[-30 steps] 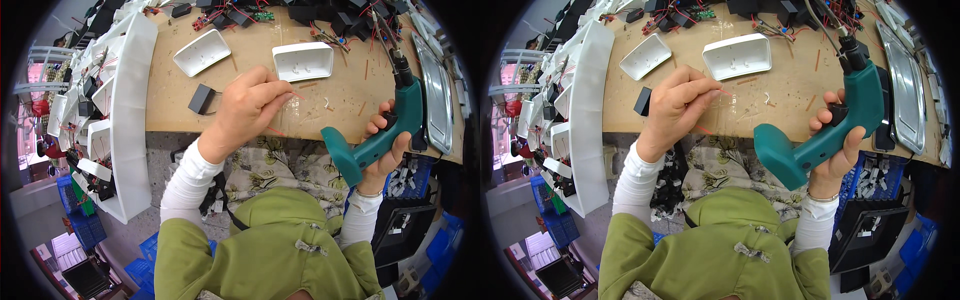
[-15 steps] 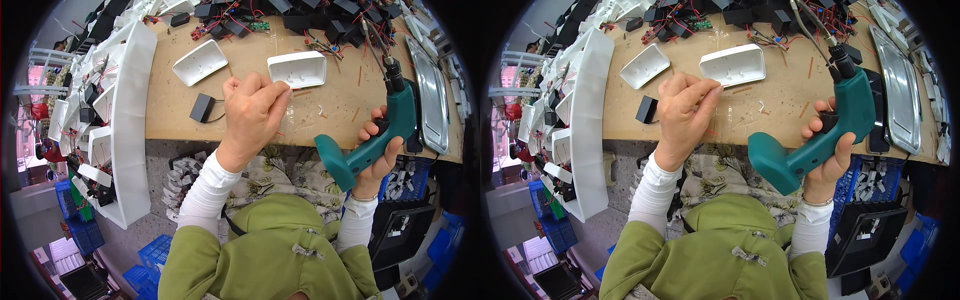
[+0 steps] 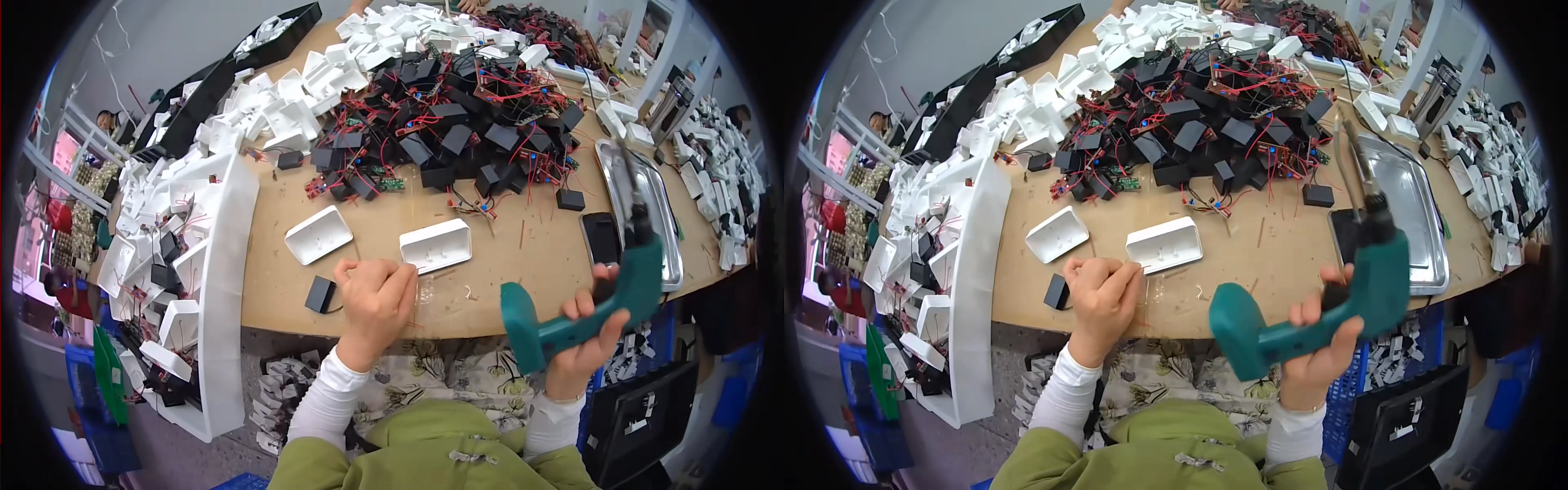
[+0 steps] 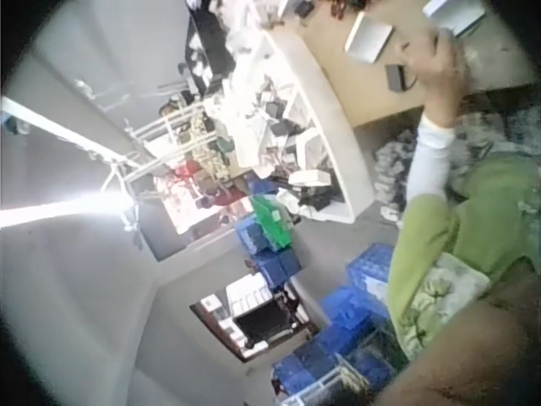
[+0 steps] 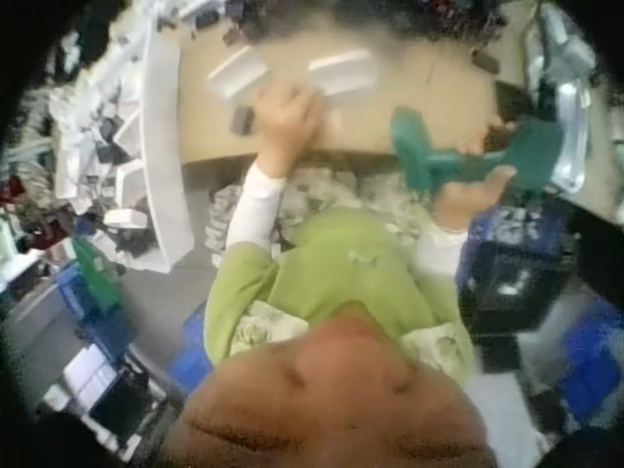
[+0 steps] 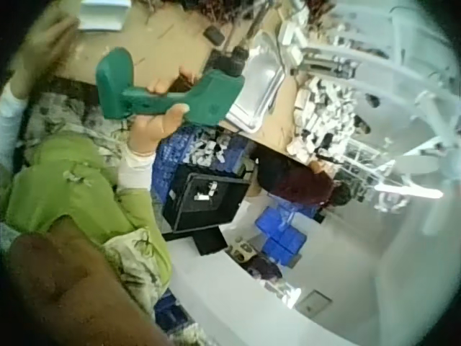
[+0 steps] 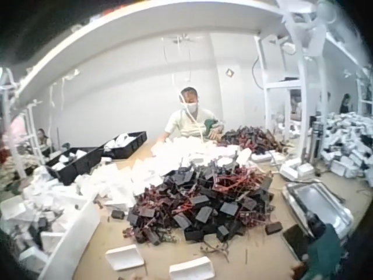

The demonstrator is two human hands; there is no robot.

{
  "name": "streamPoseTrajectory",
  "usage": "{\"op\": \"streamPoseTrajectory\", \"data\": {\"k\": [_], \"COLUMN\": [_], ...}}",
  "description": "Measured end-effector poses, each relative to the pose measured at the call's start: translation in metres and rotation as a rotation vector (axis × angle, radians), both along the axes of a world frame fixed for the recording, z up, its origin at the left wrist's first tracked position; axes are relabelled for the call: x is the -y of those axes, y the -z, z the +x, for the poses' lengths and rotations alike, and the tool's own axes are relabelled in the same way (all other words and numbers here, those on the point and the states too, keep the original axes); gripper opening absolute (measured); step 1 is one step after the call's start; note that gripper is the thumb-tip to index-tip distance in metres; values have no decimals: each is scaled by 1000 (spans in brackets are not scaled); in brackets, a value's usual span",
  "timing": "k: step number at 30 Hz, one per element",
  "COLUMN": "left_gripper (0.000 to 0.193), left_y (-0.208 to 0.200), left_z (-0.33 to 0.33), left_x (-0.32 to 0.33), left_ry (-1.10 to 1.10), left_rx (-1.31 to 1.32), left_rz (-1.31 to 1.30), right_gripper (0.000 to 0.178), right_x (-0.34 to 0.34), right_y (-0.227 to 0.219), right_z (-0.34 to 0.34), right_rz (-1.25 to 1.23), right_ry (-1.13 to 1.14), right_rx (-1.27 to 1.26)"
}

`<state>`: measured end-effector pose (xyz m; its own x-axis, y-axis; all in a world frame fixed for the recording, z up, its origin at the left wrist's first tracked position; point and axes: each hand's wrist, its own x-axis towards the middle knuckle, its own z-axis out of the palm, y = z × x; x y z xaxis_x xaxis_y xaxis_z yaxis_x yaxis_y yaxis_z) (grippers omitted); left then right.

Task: Soldering electronic components and wires into white plastic housings at a factory workbench.

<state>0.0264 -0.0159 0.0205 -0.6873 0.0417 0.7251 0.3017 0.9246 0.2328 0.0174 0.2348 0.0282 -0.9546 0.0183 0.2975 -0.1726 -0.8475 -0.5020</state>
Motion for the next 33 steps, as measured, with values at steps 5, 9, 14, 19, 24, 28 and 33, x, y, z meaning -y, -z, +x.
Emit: {"op": "streamPoseTrajectory", "data": {"k": [5,9,14,19,24,28,33], "left_gripper": [11,14,12,9,8,9,8], "left_y": [0,-3,-7,-3,9,20,20], "left_z": [-3,-2,-13,-22,-30,-33,-35], "left_x": [4,0,8,11,4,0,-1], "left_ry": [-18,-35,27,140,102,89,78], "left_rx": [-8,7,-23,17,28,12,23], "left_rz": [-14,7,-16,-51,-50,-14,-48], "right_gripper": [69,66,66,71,71,70,70], "right_x": [18,7,-2,-23,-23,-14,-3], "right_y": [-25,-17,6,23,21,18,15], "right_z": [28,26,46,68,80,84,85], "right_rz": [383,239,473,576,753,835,865], "right_ry": [107,248,68,26,-8,12,-20], "right_rx": [-259,-79,-22,122,269,286,310]}}
